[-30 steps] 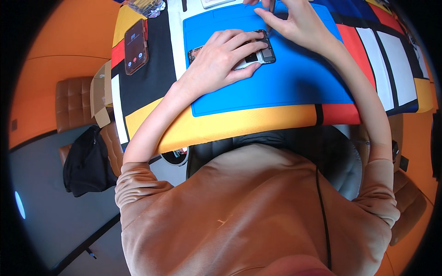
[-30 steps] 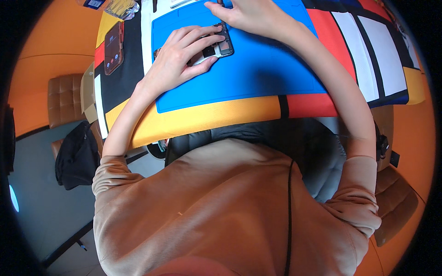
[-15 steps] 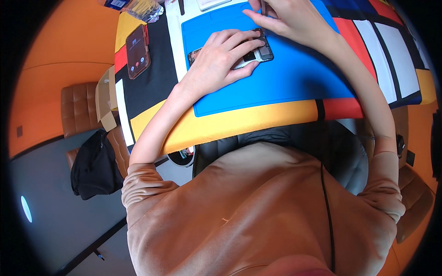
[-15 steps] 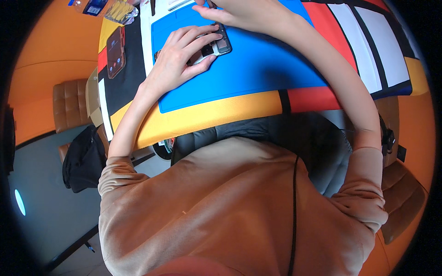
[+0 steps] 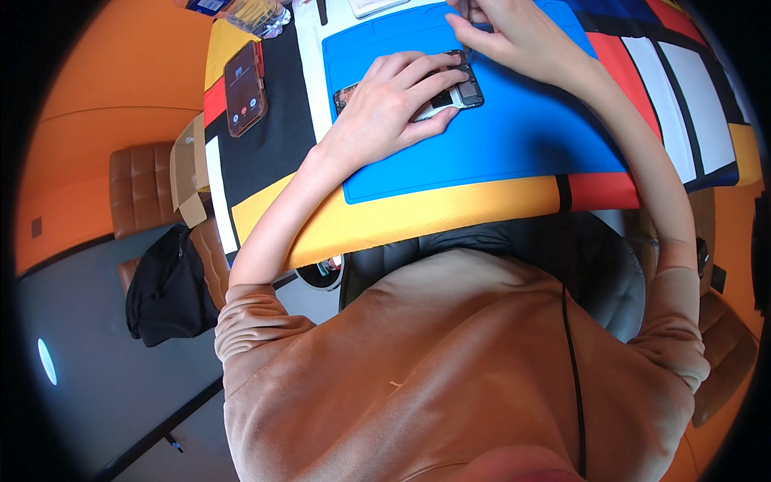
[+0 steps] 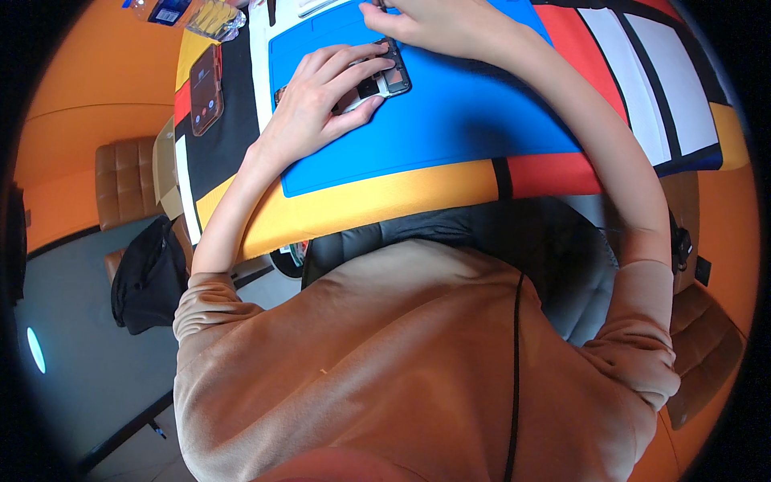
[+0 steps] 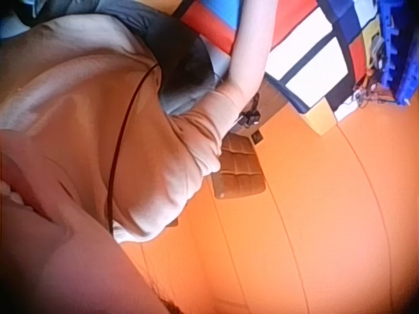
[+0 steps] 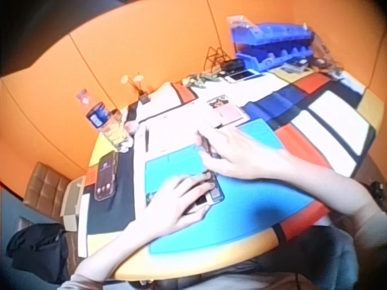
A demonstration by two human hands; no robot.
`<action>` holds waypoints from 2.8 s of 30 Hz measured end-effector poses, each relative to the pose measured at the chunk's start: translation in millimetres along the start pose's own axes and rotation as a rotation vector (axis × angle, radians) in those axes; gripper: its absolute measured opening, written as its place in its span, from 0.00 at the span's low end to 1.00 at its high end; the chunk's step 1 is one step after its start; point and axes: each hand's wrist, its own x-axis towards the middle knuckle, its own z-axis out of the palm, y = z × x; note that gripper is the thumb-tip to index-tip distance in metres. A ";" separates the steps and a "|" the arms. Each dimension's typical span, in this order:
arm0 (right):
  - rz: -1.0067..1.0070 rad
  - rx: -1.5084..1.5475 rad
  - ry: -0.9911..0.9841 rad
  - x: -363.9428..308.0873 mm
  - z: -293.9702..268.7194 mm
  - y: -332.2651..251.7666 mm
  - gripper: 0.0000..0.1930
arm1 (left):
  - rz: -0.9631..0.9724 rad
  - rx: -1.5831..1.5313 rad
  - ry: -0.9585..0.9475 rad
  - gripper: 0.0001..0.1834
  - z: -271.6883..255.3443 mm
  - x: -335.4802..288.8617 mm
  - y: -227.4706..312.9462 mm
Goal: The person uses a screwdriver to remove screws from a disassembled mobile device placed on a blue mat. They then lift the device's back cover and set it aside, exposing the internal components. The person continues to unscrew and remove internal parts from the device.
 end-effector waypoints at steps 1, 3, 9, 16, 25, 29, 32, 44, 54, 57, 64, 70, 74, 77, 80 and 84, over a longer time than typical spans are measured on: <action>-0.005 -0.010 0.027 0.3 1.4 0.0 0.10 | 0.000 0.005 -0.002 0.21 0.3 -0.1 0.1; -0.076 -0.064 0.025 -1.7 2.3 0.1 0.10 | -0.003 0.005 -0.002 0.21 0.8 0.3 -0.5; -0.088 -0.066 0.057 -2.5 4.8 3.7 0.10 | -0.004 0.013 0.006 0.21 1.8 -1.0 0.2; -0.026 -0.046 -0.012 -0.8 0.9 0.7 0.10 | -0.009 0.013 -0.005 0.20 1.5 -0.4 0.1; -0.128 0.129 0.032 0.3 10.1 5.9 0.12 | 0.002 0.019 0.002 0.20 1.6 -1.1 -0.7; -0.207 0.129 0.099 4.0 13.3 4.5 0.12 | 0.003 0.014 0.007 0.20 2.2 0.1 -0.6; -0.124 0.083 0.046 1.5 13.1 1.1 0.11 | 0.004 0.038 -0.011 0.20 1.5 0.0 -1.0; -0.180 0.115 0.121 1.0 9.2 1.8 0.12 | 0.029 0.015 0.031 0.21 6.4 -2.6 -5.8; -0.209 0.113 0.032 4.7 4.7 6.4 0.11 | 0.061 0.033 0.014 0.17 8.8 -6.6 -3.6; -0.179 0.135 0.081 3.5 9.7 3.5 0.11 | 0.047 0.027 0.011 0.17 8.8 -6.7 -3.9; -0.131 0.224 0.021 3.2 5.7 -2.0 0.10 | 0.053 0.050 0.006 0.16 8.6 -7.6 -3.2; -0.119 0.111 0.040 5.5 9.3 -0.9 0.11 | 0.080 0.041 0.034 0.16 10.9 -6.3 -3.3; -0.121 0.227 -0.025 0.6 7.4 0.8 0.11 | 0.057 0.022 0.009 0.16 10.7 -6.2 -2.9; -0.066 0.175 0.046 2.7 11.8 5.3 0.15 | 0.047 0.020 -0.007 0.17 9.6 -6.4 -2.7; -0.211 -0.061 0.131 5.0 14.4 10.4 0.12 | 0.024 0.006 -0.023 0.21 9.7 -5.5 -1.0; -0.280 -0.016 0.053 3.3 13.0 10.9 0.15 | 0.005 0.004 -0.038 0.26 8.2 -5.8 0.5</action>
